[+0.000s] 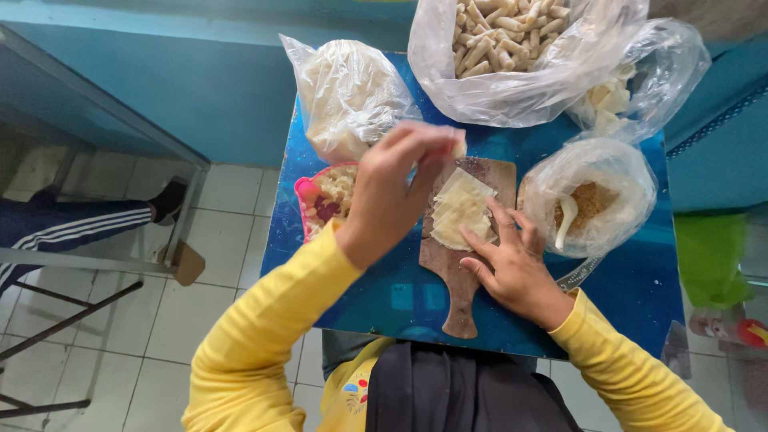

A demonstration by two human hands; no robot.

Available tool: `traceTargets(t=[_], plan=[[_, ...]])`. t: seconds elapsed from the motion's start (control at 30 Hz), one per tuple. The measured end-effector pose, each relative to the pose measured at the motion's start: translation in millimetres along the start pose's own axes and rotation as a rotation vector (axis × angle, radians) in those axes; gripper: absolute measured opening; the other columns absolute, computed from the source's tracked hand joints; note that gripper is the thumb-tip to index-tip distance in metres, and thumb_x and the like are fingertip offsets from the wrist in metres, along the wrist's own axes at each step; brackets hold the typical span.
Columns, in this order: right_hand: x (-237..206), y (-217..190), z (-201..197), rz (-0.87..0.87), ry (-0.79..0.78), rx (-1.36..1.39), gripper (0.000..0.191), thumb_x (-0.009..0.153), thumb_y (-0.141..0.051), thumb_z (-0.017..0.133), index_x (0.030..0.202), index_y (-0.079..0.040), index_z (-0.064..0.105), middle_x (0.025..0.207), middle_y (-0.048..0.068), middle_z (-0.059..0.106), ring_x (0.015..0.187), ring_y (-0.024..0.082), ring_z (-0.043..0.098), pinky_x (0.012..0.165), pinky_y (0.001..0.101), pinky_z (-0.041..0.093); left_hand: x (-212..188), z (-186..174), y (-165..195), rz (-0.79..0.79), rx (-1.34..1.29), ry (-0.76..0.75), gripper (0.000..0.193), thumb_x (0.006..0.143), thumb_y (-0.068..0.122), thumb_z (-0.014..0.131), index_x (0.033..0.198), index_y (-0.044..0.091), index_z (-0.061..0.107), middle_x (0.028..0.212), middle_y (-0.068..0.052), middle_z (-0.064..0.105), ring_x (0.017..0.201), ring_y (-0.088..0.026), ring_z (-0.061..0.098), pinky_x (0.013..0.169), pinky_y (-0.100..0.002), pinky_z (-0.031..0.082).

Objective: The person places a thin pastry sheet on a wooden board, spoons brown filling from a plastic-lined bag onto it, folds the sheet over the filling, and rolls it into a cylindrical snack. Finished rolled snacks accumulate in a large plastic bag on the table.

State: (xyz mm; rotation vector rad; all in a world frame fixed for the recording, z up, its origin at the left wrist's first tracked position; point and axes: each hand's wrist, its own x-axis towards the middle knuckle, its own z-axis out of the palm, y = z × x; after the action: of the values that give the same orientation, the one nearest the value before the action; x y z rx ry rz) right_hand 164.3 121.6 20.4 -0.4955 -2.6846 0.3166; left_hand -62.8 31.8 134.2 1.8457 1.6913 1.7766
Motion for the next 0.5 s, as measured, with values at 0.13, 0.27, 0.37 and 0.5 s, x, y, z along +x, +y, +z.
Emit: traceTargets(t=[0.13, 0.27, 0.37, 0.5], plan=[[-2, -4, -4, 0.09, 0.039, 0.102, 0.028, 0.085, -0.023, 0.073, 0.112, -0.018, 0.071, 0.148, 0.015, 0.049, 0.132, 0.04, 0.037, 0.113, 0.0487, 0.032, 46, 34, -33, 0.065, 0.075, 0.098, 0.017, 0.102, 0.003, 0.069, 0.118, 0.006, 0.069, 0.11, -0.013, 0.071, 0.099, -0.028, 0.073, 0.085, -0.036, 0.06], [2, -10, -13, 0.146, 0.089, 0.148, 0.03, 0.088, -0.013, 0.071, 0.118, -0.011, 0.07, 0.14, 0.012, 0.056, 0.129, 0.036, 0.043, 0.112, 0.0475, 0.037, 67, 54, -57, 0.095, 0.362, -0.086, 0.044, 0.091, -0.009, 0.057, 0.132, 0.003, 0.064, 0.123, -0.015, 0.07, 0.115, -0.034, 0.068, 0.1, -0.041, 0.055], [8, -16, -27, 0.105, 0.091, 0.135, 0.031, 0.088, -0.013, 0.071, 0.12, -0.012, 0.07, 0.138, 0.011, 0.057, 0.13, 0.036, 0.044, 0.111, 0.0465, 0.039, 56, 55, -56, 0.127, 0.44, -0.121, 0.056, 0.086, -0.012, 0.052, 0.14, 0.001, 0.059, 0.138, -0.02, 0.063, 0.128, -0.037, 0.061, 0.109, -0.042, 0.05], [27, -32, -31, -0.078, 0.094, 0.116, 0.043, 0.08, -0.018, 0.075, 0.122, -0.013, 0.068, 0.136, 0.015, 0.055, 0.125, 0.038, 0.043, 0.108, 0.0493, 0.035, 25, 29, -36, 0.124, 0.415, -0.077, 0.056, 0.086, -0.011, 0.053, 0.14, 0.004, 0.06, 0.143, -0.02, 0.06, 0.135, -0.039, 0.057, 0.115, -0.043, 0.047]])
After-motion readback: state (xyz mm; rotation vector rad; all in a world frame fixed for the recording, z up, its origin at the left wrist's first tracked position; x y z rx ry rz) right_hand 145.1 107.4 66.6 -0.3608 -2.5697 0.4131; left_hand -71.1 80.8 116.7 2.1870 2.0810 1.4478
